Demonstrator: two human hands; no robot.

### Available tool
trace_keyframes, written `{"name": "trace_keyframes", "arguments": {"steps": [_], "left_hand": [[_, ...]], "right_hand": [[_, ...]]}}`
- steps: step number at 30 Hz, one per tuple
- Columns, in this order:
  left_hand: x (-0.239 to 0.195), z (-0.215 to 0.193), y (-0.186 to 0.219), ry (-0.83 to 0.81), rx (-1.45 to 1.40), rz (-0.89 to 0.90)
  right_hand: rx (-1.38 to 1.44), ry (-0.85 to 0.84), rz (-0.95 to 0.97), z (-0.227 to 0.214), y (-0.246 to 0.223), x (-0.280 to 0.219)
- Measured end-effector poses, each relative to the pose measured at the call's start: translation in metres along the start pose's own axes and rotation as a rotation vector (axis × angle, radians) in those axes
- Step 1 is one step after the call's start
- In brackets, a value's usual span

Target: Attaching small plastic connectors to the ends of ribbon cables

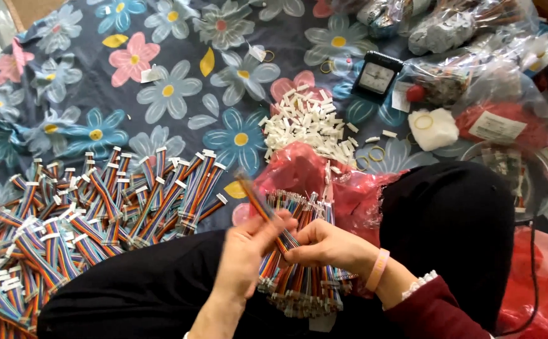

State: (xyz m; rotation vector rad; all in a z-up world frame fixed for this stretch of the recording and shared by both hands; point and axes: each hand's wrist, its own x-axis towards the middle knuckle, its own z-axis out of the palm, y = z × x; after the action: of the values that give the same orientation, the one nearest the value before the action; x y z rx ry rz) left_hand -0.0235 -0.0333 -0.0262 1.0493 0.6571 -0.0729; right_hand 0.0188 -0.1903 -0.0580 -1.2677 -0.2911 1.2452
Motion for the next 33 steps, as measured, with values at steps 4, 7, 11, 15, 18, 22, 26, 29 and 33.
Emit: {"name": "trace_keyframes", "arguments": {"steps": [4, 7, 11, 15, 18, 22, 26, 29, 33], "left_hand": [[0.004, -0.009, 0.008, -0.082, 0.099, -0.111], [0.012, -0.018, 0.03, -0.042, 0.035, -0.076], [0.011, -0.019, 0.043, 0.013, -0.094, -0.045], [0.001, -0.013, 0.032, -0.068, 0.076, 0.027], [-0.011, -0.01, 0.023, -0.299, 0.535, 0.151], [-0.013, -0.003, 0.014, -0.289, 0.78, 0.055], [-0.018, 0.0, 0.011, -0.292, 0.71, -0.005], [-0.015, -0.007, 0.005, -0.362, 0.558, -0.057], [-0.014, -0.008, 0.005, -0.353, 0.612, 0.043]], "right_hand": [[-0.101, -0.076, -0.012, -0.003, 0.004, 0.001], [-0.154, -0.164, 0.04, 0.004, -0.006, -0.003], [-0.215, -0.263, 0.082, 0.006, -0.009, -0.004], [-0.378, -0.289, -0.045, -0.005, -0.011, -0.002], [0.03, 0.206, -0.245, -0.006, -0.002, 0.003], [0.024, 0.356, -0.287, -0.007, -0.011, 0.003], [0.172, 0.297, -0.304, -0.009, 0.003, 0.005], [0.283, 0.205, -0.319, -0.009, 0.003, 0.004], [0.264, 0.206, -0.339, -0.01, 0.006, 0.006]]}}
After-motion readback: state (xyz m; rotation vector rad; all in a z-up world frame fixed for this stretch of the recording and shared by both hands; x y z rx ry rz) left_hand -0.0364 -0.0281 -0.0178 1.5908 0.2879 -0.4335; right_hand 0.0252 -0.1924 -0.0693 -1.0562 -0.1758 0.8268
